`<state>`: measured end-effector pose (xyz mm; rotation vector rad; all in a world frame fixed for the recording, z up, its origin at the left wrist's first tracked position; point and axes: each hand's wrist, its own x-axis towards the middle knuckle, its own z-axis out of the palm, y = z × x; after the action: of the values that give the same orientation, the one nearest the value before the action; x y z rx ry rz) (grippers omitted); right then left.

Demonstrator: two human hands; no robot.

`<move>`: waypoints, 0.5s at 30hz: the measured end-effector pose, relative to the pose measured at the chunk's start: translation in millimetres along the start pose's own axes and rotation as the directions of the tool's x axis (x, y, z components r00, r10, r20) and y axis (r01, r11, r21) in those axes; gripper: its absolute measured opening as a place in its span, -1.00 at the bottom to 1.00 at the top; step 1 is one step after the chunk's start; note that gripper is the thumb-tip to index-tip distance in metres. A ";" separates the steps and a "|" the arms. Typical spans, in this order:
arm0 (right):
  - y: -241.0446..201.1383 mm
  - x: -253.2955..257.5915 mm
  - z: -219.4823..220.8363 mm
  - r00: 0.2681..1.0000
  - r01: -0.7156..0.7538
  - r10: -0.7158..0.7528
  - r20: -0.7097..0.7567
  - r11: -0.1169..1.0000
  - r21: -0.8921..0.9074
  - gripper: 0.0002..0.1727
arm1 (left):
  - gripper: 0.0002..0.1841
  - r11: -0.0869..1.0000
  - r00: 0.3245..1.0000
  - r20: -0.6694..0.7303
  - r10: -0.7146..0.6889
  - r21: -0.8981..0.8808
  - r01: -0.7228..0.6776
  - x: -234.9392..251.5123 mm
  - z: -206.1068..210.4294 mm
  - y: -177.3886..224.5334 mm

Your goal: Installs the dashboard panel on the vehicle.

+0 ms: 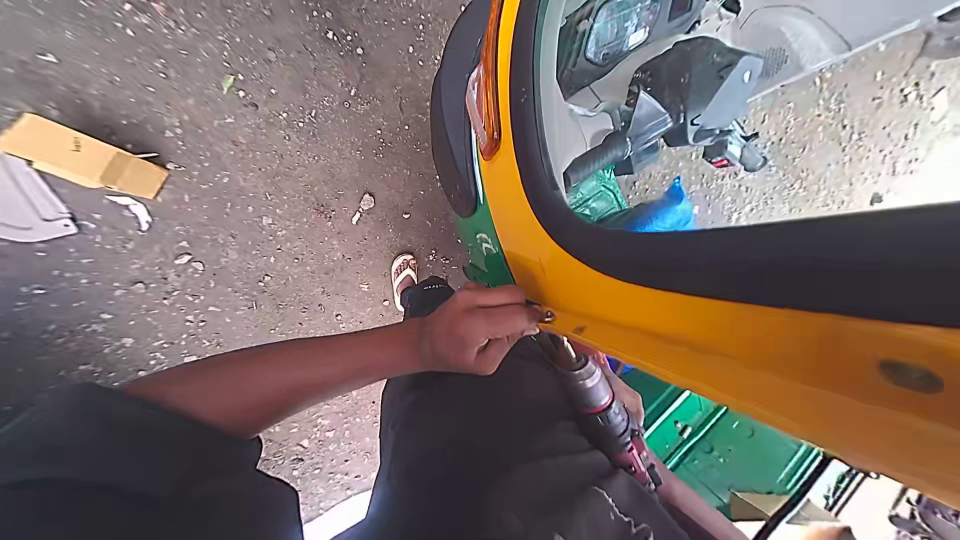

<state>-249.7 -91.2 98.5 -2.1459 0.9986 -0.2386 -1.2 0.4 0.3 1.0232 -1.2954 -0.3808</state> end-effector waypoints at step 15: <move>43.0 -14.7 -26.4 0.985 0.168 -0.170 -0.021 0.934 0.315 -0.79 | -0.74 0.728 0.986 0.085 -0.144 0.684 0.047 -9.7 -15.7 31.0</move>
<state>-296.6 -113.2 89.2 -1.9348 0.7153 -0.4437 1.2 30.5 20.0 1.7188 -1.5504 -0.0282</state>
